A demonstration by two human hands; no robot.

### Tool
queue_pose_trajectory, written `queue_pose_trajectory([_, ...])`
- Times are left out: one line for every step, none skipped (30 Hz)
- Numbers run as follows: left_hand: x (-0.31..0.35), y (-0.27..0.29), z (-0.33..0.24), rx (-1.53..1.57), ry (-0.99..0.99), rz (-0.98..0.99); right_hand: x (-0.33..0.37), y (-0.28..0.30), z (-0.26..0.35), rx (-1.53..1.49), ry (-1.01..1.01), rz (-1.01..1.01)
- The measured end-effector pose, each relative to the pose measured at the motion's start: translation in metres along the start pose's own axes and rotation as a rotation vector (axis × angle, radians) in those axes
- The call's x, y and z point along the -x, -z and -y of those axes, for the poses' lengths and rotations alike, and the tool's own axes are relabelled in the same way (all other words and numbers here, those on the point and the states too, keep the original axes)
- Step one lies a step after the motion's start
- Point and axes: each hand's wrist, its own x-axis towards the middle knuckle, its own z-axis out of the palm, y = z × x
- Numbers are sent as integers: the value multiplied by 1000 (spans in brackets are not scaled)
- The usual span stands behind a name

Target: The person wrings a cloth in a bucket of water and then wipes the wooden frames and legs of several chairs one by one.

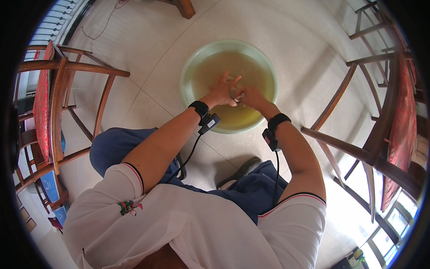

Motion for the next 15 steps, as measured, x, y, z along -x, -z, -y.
queue_pose_trajectory([1, -2, 0, -1, -3, 0, 3, 10, 12, 0, 0, -3])
queue_pose_trajectory([1, -7, 2, 84, -8, -105, 1, 21, 22, -170, 82, -10])
queue_pose_trajectory([4, -8, 5, 169, -7, -210, -3, 28, 29, -342, 167, -10])
queue_pose_trajectory([0, -3, 11, 168, -2, -214, -4, 33, 36, -342, 171, -6])
queue_pose_trajectory([-7, 9, 16, 559, -63, -65, -5, 39, 36, -484, 167, -77])
queue_pose_trajectory([-10, 16, 17, 946, -123, 91, -7, 45, 35, -626, 162, -149])
queue_pose_trajectory([-10, 18, 16, 1045, -172, 7, -13, 47, 25, -849, 187, -144])
queue_pose_trajectory([-11, 23, 10, 1047, -177, 14, -14, 52, 17, -848, 182, -150])
queue_pose_trajectory([-12, 29, 5, 1101, -131, 22, -14, 56, 12, -935, 150, -205])
queue_pose_trajectory([-12, 34, 1, 1155, -86, 30, -14, 59, 8, -1020, 117, -262])
queue_pose_trajectory([-11, 37, 2, 1150, -81, 24, -14, 56, 13, -1031, 103, -270])
queue_pose_trajectory([-10, 40, 3, 1201, -35, -16, -15, 54, 13, -1035, 108, -264])
queue_pose_trajectory([-10, 43, 4, 1252, 11, -56, -15, 52, 15, -1018, 134, -206])
queue_pose_trajectory([-10, 44, 0, 1255, 8, -51, -15, 52, 12, -995, 153, -158])
queue_pose_trajectory([-10, 46, -4, 1376, 22, -61, -12, 51, 8, -993, 150, -164])
